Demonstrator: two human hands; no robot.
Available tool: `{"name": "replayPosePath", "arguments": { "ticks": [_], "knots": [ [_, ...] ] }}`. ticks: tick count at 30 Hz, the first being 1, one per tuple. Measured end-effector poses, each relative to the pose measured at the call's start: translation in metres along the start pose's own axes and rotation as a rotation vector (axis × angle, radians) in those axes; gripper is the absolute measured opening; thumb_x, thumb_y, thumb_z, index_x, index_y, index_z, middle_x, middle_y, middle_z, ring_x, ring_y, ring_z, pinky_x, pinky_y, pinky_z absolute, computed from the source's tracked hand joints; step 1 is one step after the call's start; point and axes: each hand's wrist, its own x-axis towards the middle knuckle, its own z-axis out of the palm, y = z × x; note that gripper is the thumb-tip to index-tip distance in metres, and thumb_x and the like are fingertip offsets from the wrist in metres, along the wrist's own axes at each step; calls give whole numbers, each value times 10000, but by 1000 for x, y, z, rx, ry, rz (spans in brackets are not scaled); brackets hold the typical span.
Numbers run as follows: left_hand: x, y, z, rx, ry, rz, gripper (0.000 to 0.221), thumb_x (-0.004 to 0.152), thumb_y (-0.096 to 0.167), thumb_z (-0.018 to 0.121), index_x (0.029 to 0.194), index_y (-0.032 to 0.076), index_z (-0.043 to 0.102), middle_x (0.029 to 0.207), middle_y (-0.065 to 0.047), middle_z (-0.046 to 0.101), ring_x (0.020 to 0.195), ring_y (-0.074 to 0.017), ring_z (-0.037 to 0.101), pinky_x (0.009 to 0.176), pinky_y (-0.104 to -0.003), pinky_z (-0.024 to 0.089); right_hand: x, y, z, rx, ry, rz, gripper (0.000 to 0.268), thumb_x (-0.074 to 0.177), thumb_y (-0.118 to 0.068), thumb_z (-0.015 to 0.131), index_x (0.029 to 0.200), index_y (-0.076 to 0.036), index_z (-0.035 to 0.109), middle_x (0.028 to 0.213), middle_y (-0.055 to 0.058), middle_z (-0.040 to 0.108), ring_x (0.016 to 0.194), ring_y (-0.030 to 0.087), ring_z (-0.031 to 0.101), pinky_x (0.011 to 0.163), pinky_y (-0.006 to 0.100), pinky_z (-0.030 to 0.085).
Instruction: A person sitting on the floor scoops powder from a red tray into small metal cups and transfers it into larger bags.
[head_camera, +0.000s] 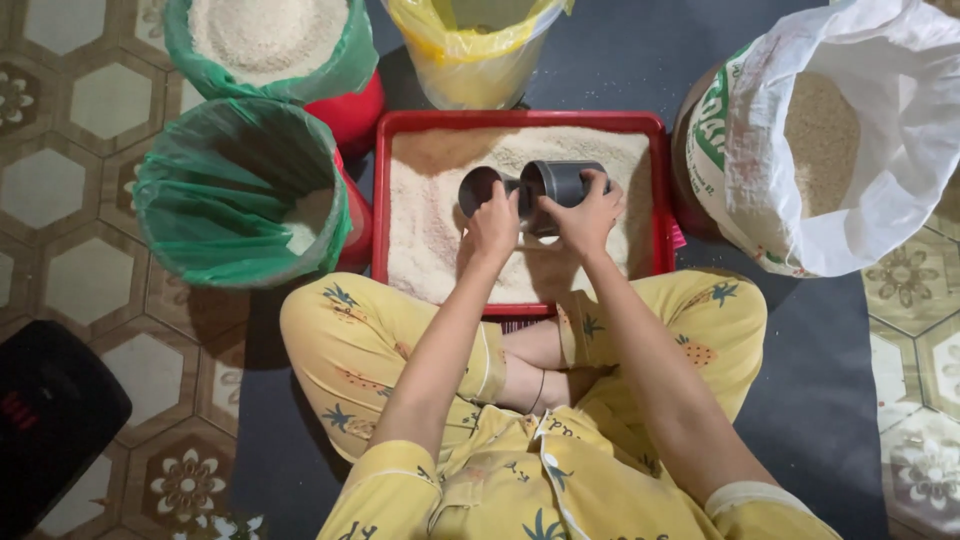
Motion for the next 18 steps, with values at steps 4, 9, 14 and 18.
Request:
{"name": "replayPosePath", "arguments": {
  "ticks": [4,9,14,18],
  "knots": [
    [6,-22,13,-115,-82,-159,611,1069,562,315,1534,173,397,1135,-224,744,1101,-449,713,943,-606,548,-8,1,-23,110,-47,98,909,575,-593,983,1296,-241,556,1342,255,448,1181,537,565,1041,606,450],
    [19,3,6,-7,239,109,374,1067,371,462,1292,79,527,854,-250,719,886,-460,739,861,-557,550,-10,50,-36,383,-42,242,870,650,-507,1000,1342,-222,558,1242,226,570,1133,399,642,1001,441,490],
    [69,-40,55,548,447,684,130,983,337,541,1034,221,573,659,-28,705,620,-228,722,699,-407,519,-24,61,-48,648,29,258,828,703,-369,1007,1327,-140,512,1149,131,591,1034,243,582,940,337,470],
    [47,-55,72,625,351,772,182,966,418,577,1008,243,550,667,20,699,627,-200,714,723,-391,494,-26,66,-51,685,72,278,782,726,-316,991,1310,-127,508,1116,116,595,998,210,570,909,322,482]
  ]
}}
